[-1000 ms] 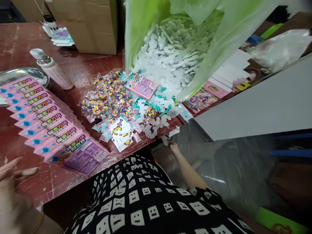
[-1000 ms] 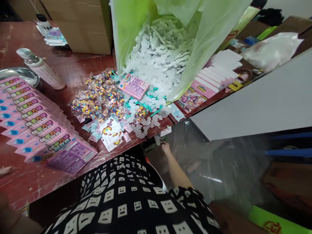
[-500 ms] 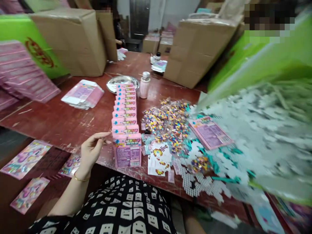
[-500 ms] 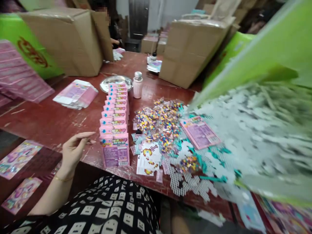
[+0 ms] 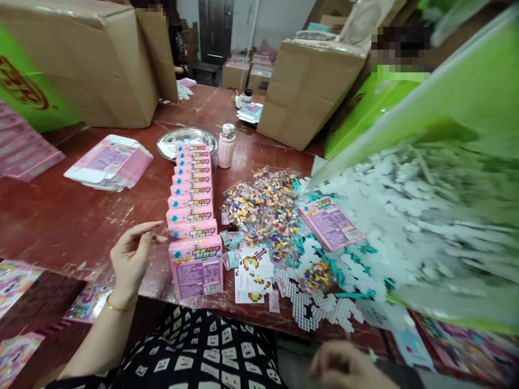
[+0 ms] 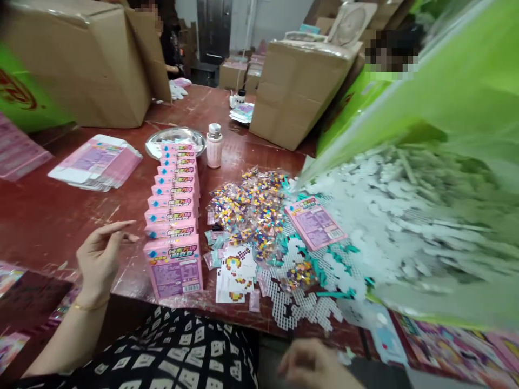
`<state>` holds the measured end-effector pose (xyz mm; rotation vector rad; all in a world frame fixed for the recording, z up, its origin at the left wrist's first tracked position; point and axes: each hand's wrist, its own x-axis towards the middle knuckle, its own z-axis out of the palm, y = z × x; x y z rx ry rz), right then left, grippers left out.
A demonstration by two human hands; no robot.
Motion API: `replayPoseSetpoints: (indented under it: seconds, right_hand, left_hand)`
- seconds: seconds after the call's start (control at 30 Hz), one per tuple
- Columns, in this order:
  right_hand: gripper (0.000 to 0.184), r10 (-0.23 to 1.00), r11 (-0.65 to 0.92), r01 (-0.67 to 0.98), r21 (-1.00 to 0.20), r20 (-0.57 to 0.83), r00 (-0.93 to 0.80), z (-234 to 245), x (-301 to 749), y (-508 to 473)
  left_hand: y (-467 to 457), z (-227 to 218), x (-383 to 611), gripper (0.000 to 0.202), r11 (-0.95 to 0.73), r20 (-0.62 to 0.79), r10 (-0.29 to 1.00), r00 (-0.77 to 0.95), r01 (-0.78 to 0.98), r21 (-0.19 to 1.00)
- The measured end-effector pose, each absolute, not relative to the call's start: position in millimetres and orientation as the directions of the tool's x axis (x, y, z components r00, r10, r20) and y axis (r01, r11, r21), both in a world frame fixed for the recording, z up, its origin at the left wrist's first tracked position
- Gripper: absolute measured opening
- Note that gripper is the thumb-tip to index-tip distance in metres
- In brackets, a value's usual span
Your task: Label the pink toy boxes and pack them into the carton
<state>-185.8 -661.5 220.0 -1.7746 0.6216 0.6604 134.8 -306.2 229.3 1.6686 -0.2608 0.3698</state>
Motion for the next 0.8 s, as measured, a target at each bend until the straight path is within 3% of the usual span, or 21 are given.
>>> replayPoseSetpoints:
  seconds: [0.03, 0.07, 0.13, 0.2, 0.3, 0.47, 0.63, 0.73, 0.8]
  right_hand:
    - [0.024, -0.211, -0.245, -0.608, -0.755, -0.571, 0.793, 231, -179, -677]
    - [0.029, -0.433, -0.262, -0.533, -0.805, -0.396, 0.810, 241, -168, -694]
    - [0.033, -0.788, -0.373, -0.446, -0.813, 0.024, 0.615, 258, -139, -726]
    - [0.035, -0.864, -0.431, -0.373, -0.822, 0.257, 0.433, 269, -104, -746]
    - [0.033, -0.805, -0.500, -0.321, -0.805, 0.295, 0.514, 275, -49, -744]
    - [0.036, -0.556, -0.576, -0.297, -0.761, 0.098, 0.825, 269, 45, -709]
    - [0.024, -0.404, -0.616, -0.072, -0.784, 0.236, 0.884, 242, 115, -702]
    - [0.031, -0.333, -0.619, -0.005, -0.785, 0.257, 0.907, 223, 133, -706]
    - [0.031, -0.279, -0.632, 0.039, -0.774, 0.274, 0.920, 214, 136, -711]
  left_hand:
    - [-309, 230, 136, 0.016, -0.117, 0.387, 0.048, 0.921, -0.380, 0.918]
    - [-312, 232, 137, 0.015, -0.101, 0.390, 0.053, 0.919, -0.384, 0.918]
    - [-317, 237, 134, 0.012, -0.088, 0.412, 0.070, 0.909, -0.405, 0.910]
    - [-318, 241, 129, 0.008, -0.101, 0.449, 0.113, 0.886, -0.439, 0.893]
    - [-315, 245, 118, 0.006, -0.120, 0.496, 0.209, 0.843, -0.481, 0.868]
    - [-306, 238, 112, 0.014, -0.145, 0.534, 0.293, 0.793, -0.515, 0.845]
    - [-287, 229, 138, 0.020, -0.139, 0.490, 0.279, 0.826, -0.471, 0.871]
    - [-265, 219, 177, 0.024, -0.269, 0.497, 0.270, 0.824, -0.431, 0.861]
    - [-253, 210, 214, 0.025, -0.486, 0.534, 0.197, 0.822, -0.391, 0.782]
